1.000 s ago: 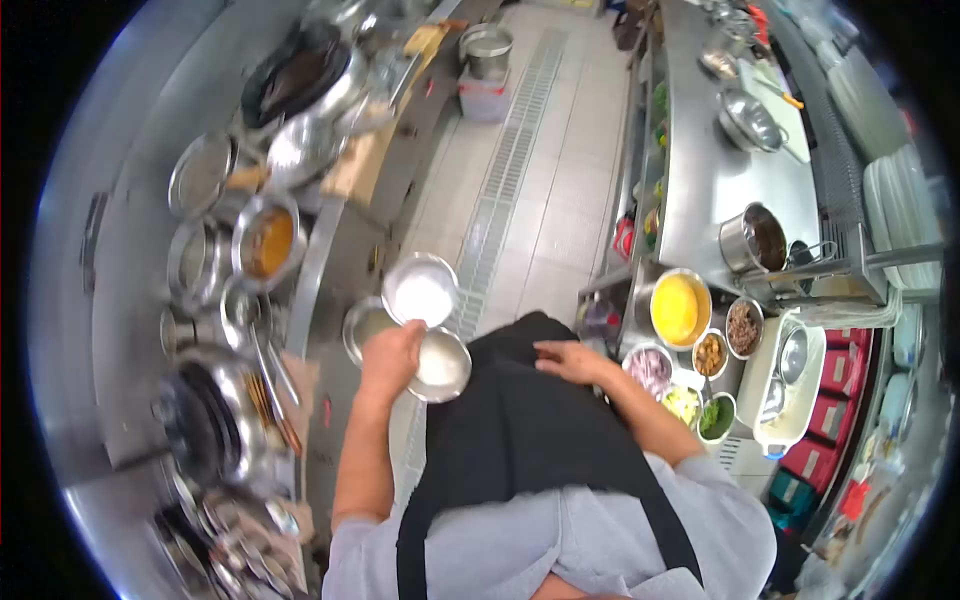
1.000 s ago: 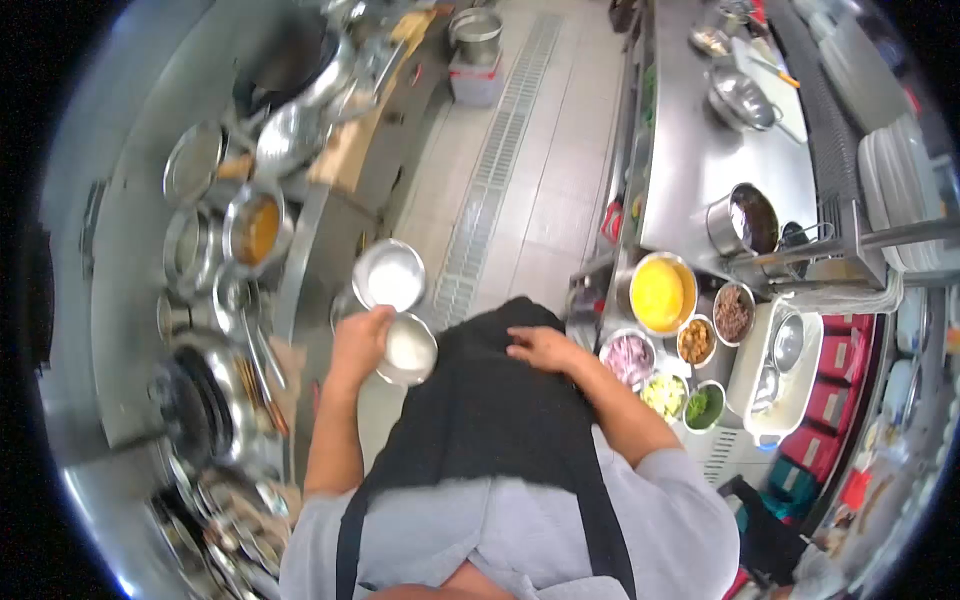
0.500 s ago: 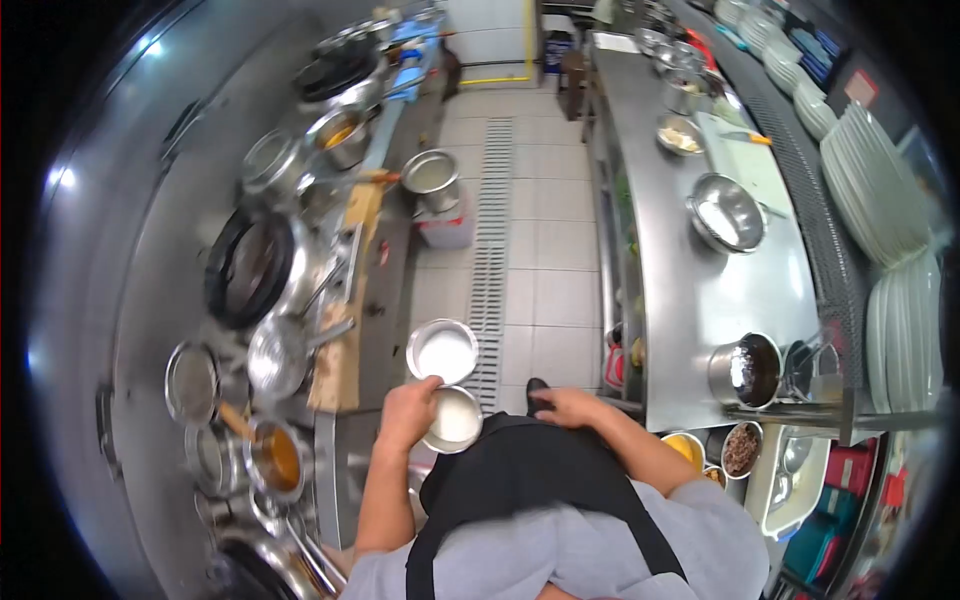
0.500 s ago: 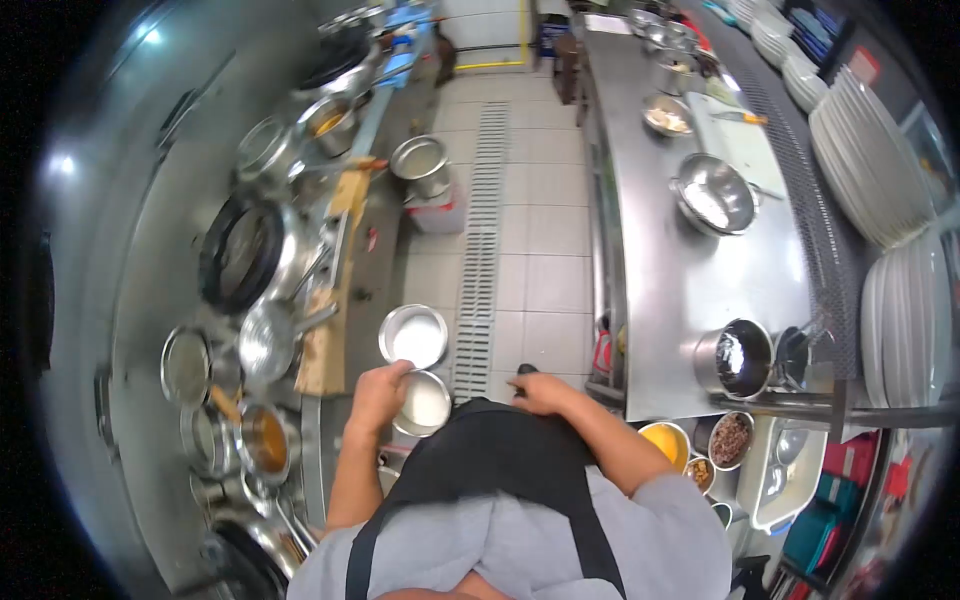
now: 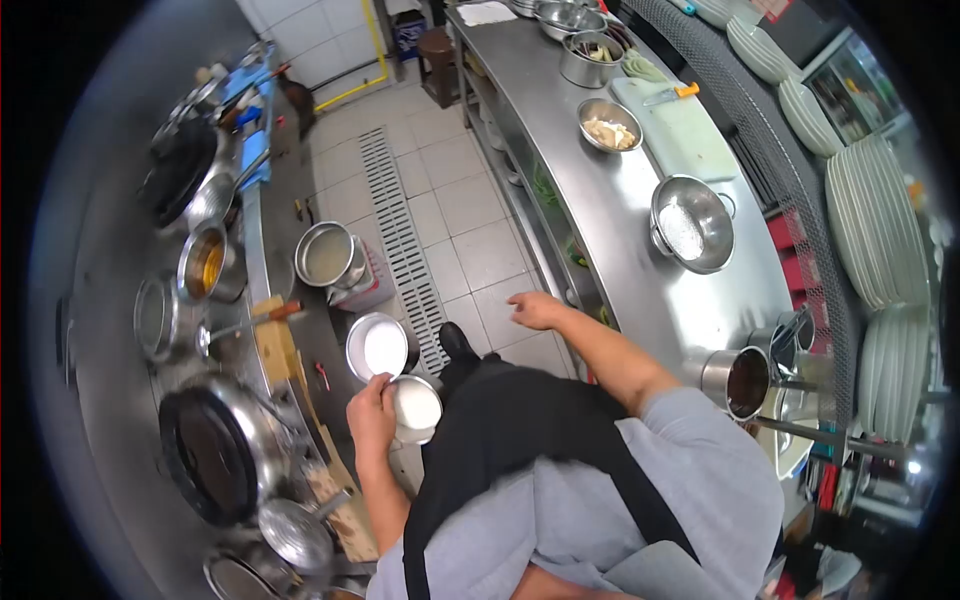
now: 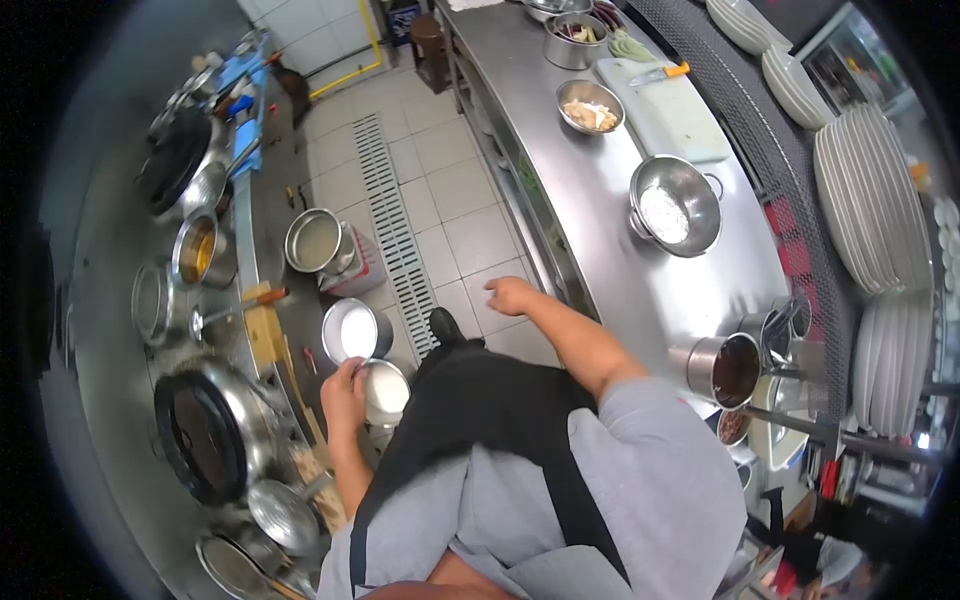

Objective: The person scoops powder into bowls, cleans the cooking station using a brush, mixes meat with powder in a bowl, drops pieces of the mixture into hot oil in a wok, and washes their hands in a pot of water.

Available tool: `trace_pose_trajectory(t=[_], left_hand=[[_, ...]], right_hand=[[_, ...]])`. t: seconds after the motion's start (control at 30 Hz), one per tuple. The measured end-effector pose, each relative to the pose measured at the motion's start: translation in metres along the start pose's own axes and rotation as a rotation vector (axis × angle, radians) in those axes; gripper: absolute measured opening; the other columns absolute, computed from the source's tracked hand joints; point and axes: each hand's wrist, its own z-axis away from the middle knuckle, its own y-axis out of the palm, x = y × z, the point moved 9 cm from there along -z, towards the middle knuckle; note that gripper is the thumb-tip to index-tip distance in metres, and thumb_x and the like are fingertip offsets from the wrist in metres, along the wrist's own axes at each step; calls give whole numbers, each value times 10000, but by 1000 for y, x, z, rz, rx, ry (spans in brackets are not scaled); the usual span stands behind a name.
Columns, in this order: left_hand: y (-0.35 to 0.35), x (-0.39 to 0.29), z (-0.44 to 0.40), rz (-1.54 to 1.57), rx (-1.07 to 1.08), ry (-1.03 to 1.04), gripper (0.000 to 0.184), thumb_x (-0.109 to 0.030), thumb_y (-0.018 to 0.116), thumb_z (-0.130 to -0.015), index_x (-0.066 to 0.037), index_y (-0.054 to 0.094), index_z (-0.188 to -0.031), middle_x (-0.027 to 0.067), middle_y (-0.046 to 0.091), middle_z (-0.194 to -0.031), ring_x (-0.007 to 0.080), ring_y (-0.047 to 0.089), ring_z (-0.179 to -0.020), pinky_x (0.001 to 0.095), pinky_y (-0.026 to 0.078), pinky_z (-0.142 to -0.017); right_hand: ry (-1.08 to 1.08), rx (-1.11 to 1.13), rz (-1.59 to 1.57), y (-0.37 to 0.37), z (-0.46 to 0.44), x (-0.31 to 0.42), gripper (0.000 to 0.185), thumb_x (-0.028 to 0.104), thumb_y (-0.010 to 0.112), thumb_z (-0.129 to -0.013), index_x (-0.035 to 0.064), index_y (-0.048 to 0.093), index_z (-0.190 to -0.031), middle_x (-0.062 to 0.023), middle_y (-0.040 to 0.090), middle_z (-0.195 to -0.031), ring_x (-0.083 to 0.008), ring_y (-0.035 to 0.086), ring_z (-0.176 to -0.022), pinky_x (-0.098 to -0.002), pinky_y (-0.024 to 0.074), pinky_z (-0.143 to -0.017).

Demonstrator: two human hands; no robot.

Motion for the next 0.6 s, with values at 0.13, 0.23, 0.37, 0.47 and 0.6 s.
trace_pose_trajectory(t=[0.13, 0.23, 0.37, 0.47, 0.6], left_hand=[[-20, -4, -139, 14, 50, 159, 163, -131, 667, -900, -62, 709, -1042, 209, 705, -861, 407, 685, -819, 478, 531, -733], [-33, -23, -237, -57, 107, 287, 143, -153, 666, -902, -66, 708, -1007, 195, 708, -860, 400, 685, -815, 487, 525, -717], [-49, -45, -350, 9, 123, 318, 160, -159, 675, -896, -96, 708, -1039, 173, 718, -928, 387, 686, -875, 471, 543, -765], [-40, -45, -430, 24, 137, 318, 164, -180, 678, -895, -98, 710, -1033, 170, 722, -918, 380, 689, -871, 475, 545, -765], [-37, -34, -526, 18, 113, 232, 165, -175, 682, -895, -100, 719, -1037, 166, 721, -905, 390, 680, -856, 472, 537, -751]], right_hand=[[109, 276, 522, 106, -49, -221, 408, 367, 612, -849, 33, 739, -1047, -237, 703, -1101, -436, 663, -1021, -504, 532, -888], [397, 128, 178, 62, 20, -222, 414, 394, 518, -922, 62, 752, -997, -235, 709, -1063, -411, 679, -987, -512, 518, -867], [187, 348, 523, 77, 35, -193, 317, 208, 517, -917, 92, 752, -1095, -170, 722, -1136, -320, 702, -1036, -452, 562, -906], [345, 399, 176, 59, -13, -199, 317, 209, 535, -897, 74, 742, -1096, -181, 718, -1137, -336, 697, -1038, -448, 560, -905], [406, 373, 3, -21, -158, -201, 326, 211, 560, -870, 50, 729, -1098, -195, 712, -1137, -356, 691, -1042, -442, 557, -904]])
